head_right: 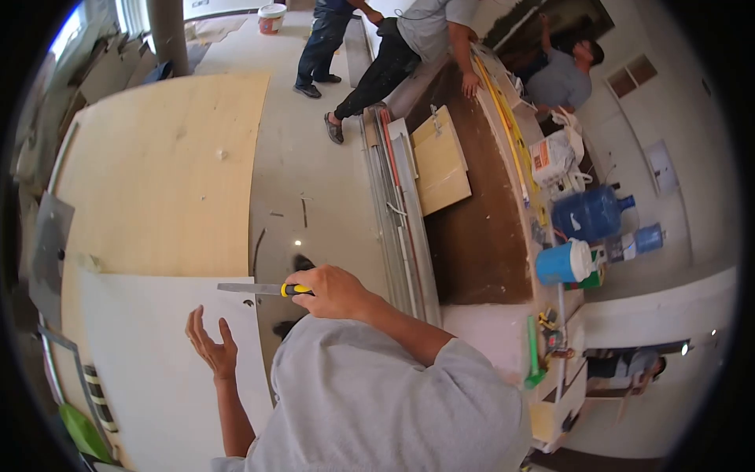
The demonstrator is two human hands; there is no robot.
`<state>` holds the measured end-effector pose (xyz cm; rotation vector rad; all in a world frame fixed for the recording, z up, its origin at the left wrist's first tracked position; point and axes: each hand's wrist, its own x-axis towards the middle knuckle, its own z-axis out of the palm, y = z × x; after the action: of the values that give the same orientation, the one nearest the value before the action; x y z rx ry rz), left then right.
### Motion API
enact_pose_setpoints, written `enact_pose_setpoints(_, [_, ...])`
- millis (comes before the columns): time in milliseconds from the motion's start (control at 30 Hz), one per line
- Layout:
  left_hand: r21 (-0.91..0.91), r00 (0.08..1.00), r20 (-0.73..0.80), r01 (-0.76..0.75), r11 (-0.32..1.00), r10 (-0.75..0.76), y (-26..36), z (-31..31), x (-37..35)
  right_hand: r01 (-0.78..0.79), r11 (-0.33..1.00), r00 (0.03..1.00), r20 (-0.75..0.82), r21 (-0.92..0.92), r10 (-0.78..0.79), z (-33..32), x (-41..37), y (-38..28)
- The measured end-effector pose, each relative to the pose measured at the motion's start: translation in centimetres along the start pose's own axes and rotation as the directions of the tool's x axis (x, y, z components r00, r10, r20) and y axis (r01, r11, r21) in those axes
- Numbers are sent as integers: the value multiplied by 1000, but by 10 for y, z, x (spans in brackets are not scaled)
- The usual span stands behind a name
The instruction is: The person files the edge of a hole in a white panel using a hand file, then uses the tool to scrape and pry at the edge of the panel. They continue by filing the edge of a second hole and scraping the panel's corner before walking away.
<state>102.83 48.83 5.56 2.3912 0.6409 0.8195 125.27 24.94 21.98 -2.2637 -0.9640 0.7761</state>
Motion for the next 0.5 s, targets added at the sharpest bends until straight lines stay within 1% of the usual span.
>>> enact_pose_setpoints(33, [1,1000,-10,-9,1000,9,4,1,2,-13,1000,1000,-3,28,13,0,-4,5])
enact_pose_setpoints(133, [104,986,160,32,994,-49,6,6,5,37,977,997,-77,210,-21,-2,-6,20])
enact_pose_setpoints(200, [146,983,165,59,988,-83,0,17,-7,129,913,985,-157,387,-73,0,-1,34])
enact_pose_setpoints(233, [169,981,165,71,983,-99,-4,20,-15,182,864,975,-198,469,-97,-3,1,38])
enact_pose_setpoints(267, [194,979,168,86,977,-119,-6,20,-22,208,792,973,-206,574,-106,-9,-1,39])
enact_pose_setpoints(333, [294,968,156,145,945,-197,-5,16,-37,243,609,969,-212,755,-123,-24,-7,42])
enact_pose_setpoints(433, [401,946,109,240,884,-306,-19,16,-59,193,416,975,-126,889,-183,-32,-21,54])
enact_pose_setpoints(500, [456,928,64,301,838,-368,-28,16,-82,155,434,967,-47,887,-250,-34,-27,76])
